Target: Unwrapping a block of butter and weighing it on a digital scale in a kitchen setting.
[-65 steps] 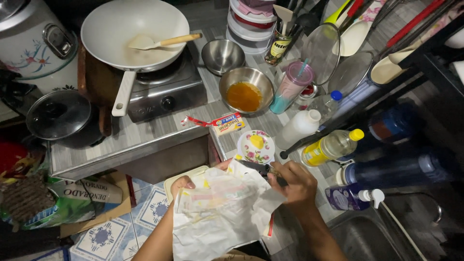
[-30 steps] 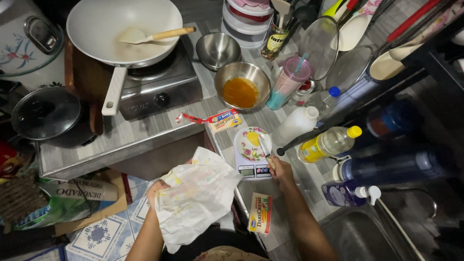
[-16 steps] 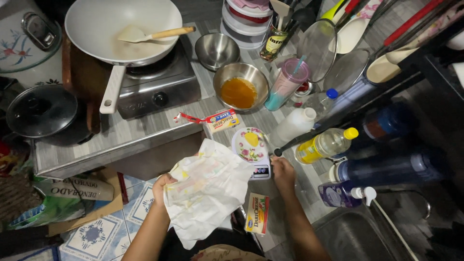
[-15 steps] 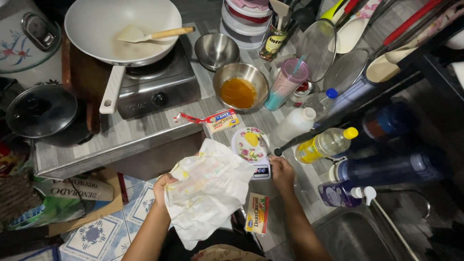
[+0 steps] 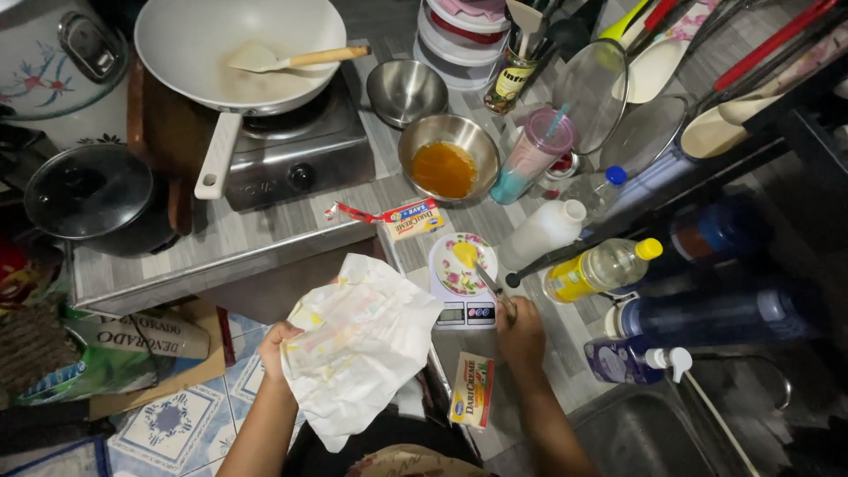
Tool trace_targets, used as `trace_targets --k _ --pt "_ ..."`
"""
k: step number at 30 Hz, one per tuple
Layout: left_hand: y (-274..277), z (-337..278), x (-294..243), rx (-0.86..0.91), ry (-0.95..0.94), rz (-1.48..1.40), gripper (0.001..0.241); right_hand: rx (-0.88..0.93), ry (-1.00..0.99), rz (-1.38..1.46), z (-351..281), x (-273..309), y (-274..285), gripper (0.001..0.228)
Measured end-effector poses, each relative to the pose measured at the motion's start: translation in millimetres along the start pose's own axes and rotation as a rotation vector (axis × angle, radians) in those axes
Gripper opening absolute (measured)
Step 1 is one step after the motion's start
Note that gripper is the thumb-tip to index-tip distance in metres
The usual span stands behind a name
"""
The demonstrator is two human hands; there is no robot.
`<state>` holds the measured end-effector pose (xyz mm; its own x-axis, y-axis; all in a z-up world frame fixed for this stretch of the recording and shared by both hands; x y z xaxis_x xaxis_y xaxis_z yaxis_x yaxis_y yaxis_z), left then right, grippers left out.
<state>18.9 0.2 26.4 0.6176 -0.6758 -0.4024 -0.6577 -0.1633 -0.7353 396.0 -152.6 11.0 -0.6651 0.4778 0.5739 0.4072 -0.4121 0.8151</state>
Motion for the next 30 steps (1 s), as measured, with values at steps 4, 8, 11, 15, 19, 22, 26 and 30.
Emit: trace_targets --k 4,8,11,15,19,22,26,30 --pt "-36 -23 -9 -0.017 -0.045 -0.01 0.026 0.091 -0.119 0.228 -14 -3 12 0.033" --pt "-52 -16 3 0.046 0.03 -0.079 0.049 0.074 -0.142 0.375 -14 19 23 0.031" --pt "-67 -22 7 0.049 0.038 -0.083 0.051 0.105 -0.114 0.385 -2 22 13 0.029" --pt "-47 -12 7 0.052 0.019 -0.077 0.052 0.143 -0.119 0.37 9 19 1 0.027" --pt "-56 -34 -9 0.057 -0.027 -0.075 0.034 0.2 -0.223 0.488 28 -10 -19 0.035" --pt "-34 -25 -7 0.063 -0.031 -0.123 0.057 0.227 -0.269 0.588 25 -21 -24 0.04" --pt "-33 -29 -7 0.045 -0.051 -0.159 0.052 0.206 -0.277 0.583 10 -19 -12 0.039" --pt "8 6 11 0.098 -0.077 -0.173 0.071 0.16 -0.304 0.567 -5 -18 5 0.034"
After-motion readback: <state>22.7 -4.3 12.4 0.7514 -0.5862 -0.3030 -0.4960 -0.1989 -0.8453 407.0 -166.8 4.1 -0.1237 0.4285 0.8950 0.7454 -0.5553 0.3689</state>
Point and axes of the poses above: each hand's wrist, its own z-axis towards the middle knuckle, its own y-axis out of the back of the hand, x = y × z, the point moved 7 cm from there along z, towards the middle knuckle, and after that the axes turned 10 degrees about x, right-handed, at the moved point
